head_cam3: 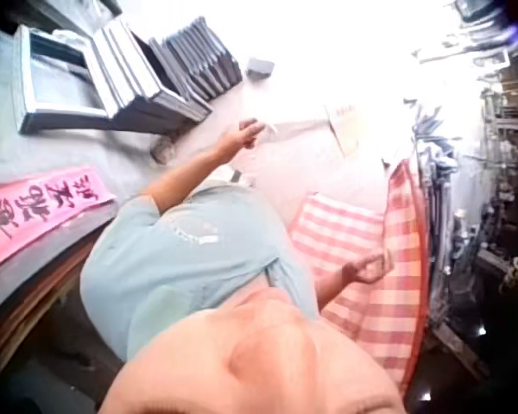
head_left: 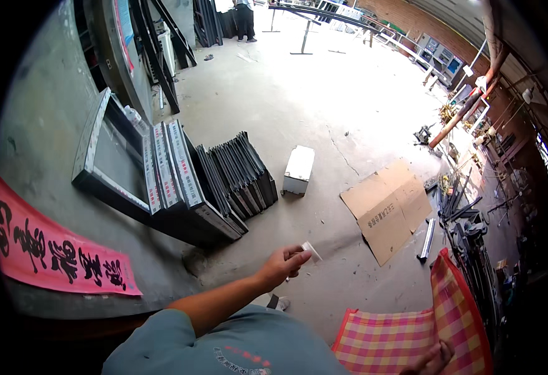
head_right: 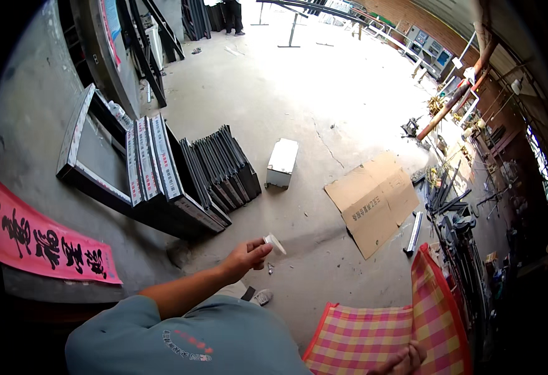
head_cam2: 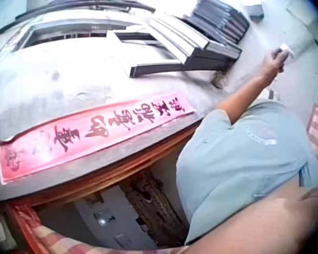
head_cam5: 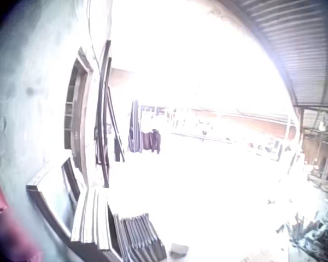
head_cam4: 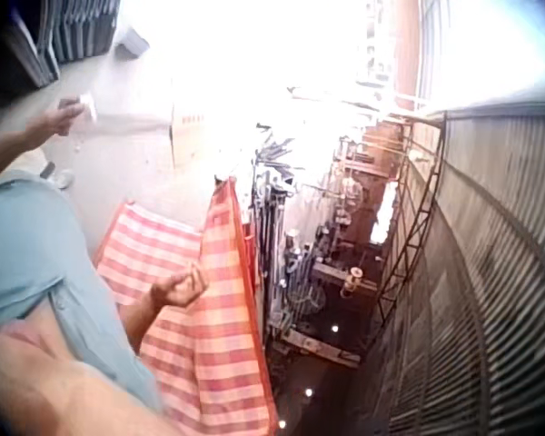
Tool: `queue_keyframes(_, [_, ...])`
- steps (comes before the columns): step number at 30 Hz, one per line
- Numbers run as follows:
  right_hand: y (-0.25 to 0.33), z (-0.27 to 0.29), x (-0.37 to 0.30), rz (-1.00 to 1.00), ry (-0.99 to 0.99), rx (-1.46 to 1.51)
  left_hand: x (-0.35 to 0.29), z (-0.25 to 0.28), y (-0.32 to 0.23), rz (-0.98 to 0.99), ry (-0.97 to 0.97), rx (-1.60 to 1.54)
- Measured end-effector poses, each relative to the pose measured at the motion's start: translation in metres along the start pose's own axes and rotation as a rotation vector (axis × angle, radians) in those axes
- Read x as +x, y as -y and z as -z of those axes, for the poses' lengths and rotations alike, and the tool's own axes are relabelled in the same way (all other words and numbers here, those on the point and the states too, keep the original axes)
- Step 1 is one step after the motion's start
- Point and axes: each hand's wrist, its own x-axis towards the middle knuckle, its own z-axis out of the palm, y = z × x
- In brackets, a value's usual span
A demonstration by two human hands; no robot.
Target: The person walks through a workshop carrying a small white plastic piece and a brass fitting. They approach a metalworking machine and insert the brass fitting into a component, then wrap the white plastic piece around the fitting. The person continues to adjust and inspect the assembly by hand.
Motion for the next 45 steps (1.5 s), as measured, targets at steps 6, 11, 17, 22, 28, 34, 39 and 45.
queue_keyframes(6, [0.006, -0.248, 0.215, -0.314, -0.034, 0.974, 0.177, -0.045, -0.072, -0.39, -0.002, 0.344])
queue_keyframes(11, [-0.05, -0.356, 0.373, -0.15, 0.132, 1.037, 0.345, -0.065, -0.124, -0.496, -0.038, 0.535])
queue_keyframes(17, [-0.127, -0.452, 0.539, -0.161, 0.145, 1.057, 0.545, -0.089, -0.204, -0.328, 0.025, 0.723])
queue_keyframes(22, [-0.21, -0.494, 0.646, -0.283, 0.04, 0.995, 0.697, -0.143, -0.269, -0.283, 0.121, 0.766])
queue_keyframes(28, [-0.316, -0.591, 0.748, -0.342, -0.104, 0.99, 0.886, -0.175, -0.293, -0.21, 0.175, 0.663])
queue_keyframes(34, [-0.426, -0.699, 0.87, -0.234, -0.165, 1.042, 1.054, -0.204, -0.328, 0.192, 0.091, 0.108])
queue_keyframes(39, [-0.482, -0.766, 0.999, -0.093, -0.115, 1.021, 1.169, -0.209, -0.387, 0.198, -0.022, 0.06])
queue_keyframes(45, [-0.531, -0.874, 1.126, -0.01, -0.044, 0.991, 1.31, -0.187, -0.434, 0.045, -0.092, 0.001])
